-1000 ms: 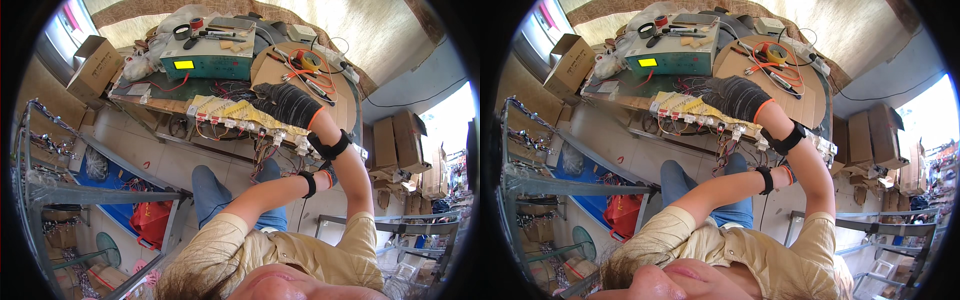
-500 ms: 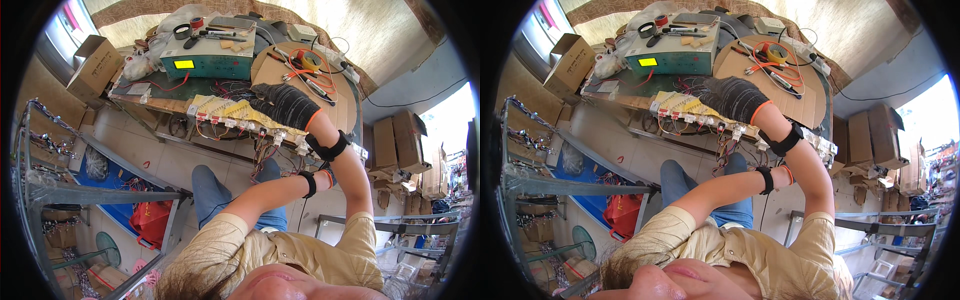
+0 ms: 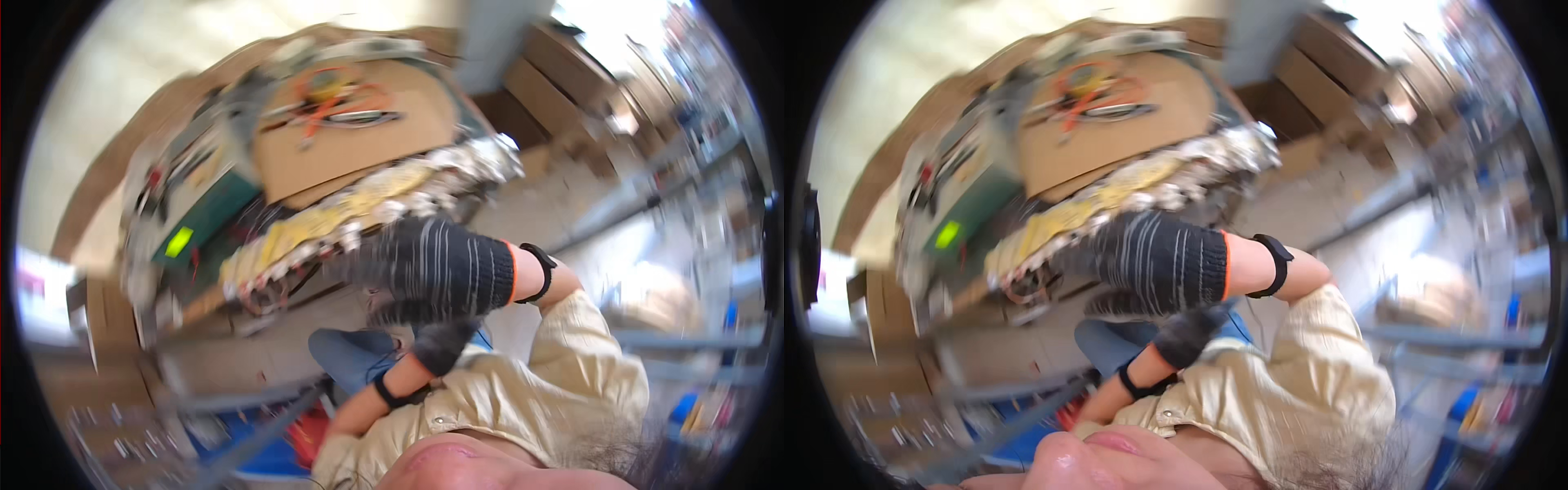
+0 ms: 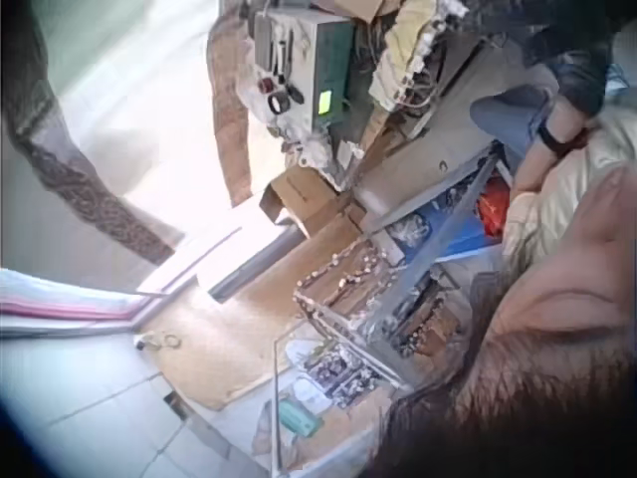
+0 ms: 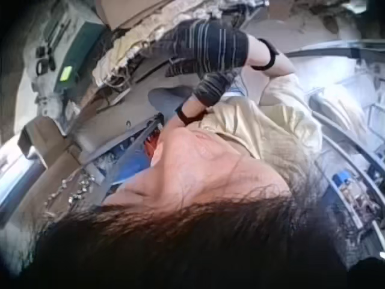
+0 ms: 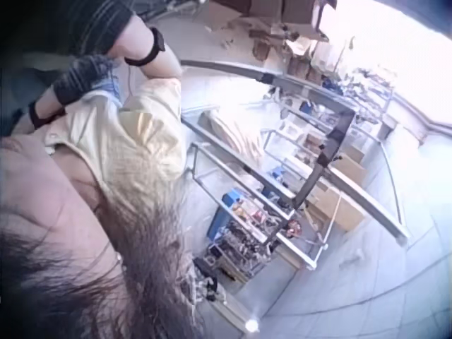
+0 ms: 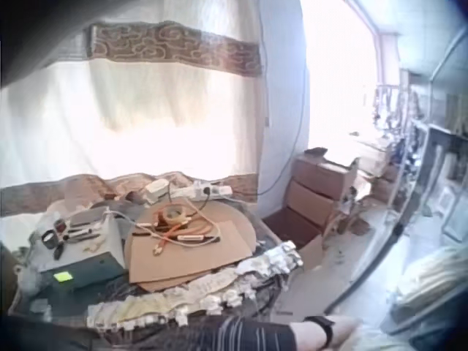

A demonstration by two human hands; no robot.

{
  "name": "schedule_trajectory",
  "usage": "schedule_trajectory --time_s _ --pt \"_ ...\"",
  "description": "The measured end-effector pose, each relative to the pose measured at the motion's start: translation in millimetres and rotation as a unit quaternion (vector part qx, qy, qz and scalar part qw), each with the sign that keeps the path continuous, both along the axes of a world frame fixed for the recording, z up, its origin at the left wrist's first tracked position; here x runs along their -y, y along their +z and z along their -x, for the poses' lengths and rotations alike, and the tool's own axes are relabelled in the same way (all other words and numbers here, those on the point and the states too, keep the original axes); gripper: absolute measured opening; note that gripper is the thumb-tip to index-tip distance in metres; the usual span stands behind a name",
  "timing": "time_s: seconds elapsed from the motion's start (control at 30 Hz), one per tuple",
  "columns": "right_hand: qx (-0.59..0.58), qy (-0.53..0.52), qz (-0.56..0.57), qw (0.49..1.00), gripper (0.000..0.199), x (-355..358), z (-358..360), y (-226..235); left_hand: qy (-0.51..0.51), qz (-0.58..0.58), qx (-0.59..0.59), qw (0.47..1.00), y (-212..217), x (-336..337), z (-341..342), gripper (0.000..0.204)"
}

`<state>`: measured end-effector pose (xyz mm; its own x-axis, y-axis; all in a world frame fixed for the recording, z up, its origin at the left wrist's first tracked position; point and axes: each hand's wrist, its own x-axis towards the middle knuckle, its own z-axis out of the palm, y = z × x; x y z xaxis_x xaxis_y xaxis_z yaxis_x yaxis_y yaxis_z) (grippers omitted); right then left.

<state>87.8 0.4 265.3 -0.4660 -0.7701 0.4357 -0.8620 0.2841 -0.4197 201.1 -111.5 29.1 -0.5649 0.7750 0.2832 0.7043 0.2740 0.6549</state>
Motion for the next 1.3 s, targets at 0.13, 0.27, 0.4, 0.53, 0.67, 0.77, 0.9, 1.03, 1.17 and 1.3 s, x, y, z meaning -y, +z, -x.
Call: schedule_trajectory --time_s 0.13,0.27,0.4,0.53,0.67,0.77,0.9,1.03,1.17,1.3 --pt "0.061 -0.135 0.069 0.987 0.041 -91 -55 -89 0.023 0.034 0.124 0.991 7 64 -6 0.027" --pt "0.203 -0.343 0.102 0.911 0.029 -147 -90 -169 0.204 0.083 0.16 0.962 -17 126 -25 0.016" --pt "0.109 -0.632 0.14 0.754 0.029 -185 -87 -207 0.282 0.154 0.108 0.941 8 132 -14 0.014" --pt "-0.16 -0.707 0.071 0.686 0.029 -224 -36 -208 0.285 0.161 0.044 0.944 23 114 0 0.014" --pt "-0.008 -0.717 0.076 0.693 0.027 -250 1 -207 0.274 0.165 0.016 0.947 28 86 16 0.014" --pt "0.085 -0.681 0.015 0.727 0.02 -248 23 -200 0.288 0.17 0.006 0.942 35 77 21 0.014" --pt "0.094 -0.666 0.035 0.74 0.018 -255 31 -203 0.297 0.168 -0.04 0.939 41 70 29 0.013" --pt "0.087 -0.679 0.036 0.728 0.018 -250 32 -202 0.305 0.163 -0.062 0.936 46 56 40 0.013" --pt "0.092 -0.658 0.08 0.743 0.016 -264 34 -204 0.328 0.106 -0.138 0.929 60 39 57 0.019" --pt "0.056 -0.685 0.068 0.723 0.015 -253 37 -207 0.331 0.129 -0.173 0.919 68 28 76 0.028"
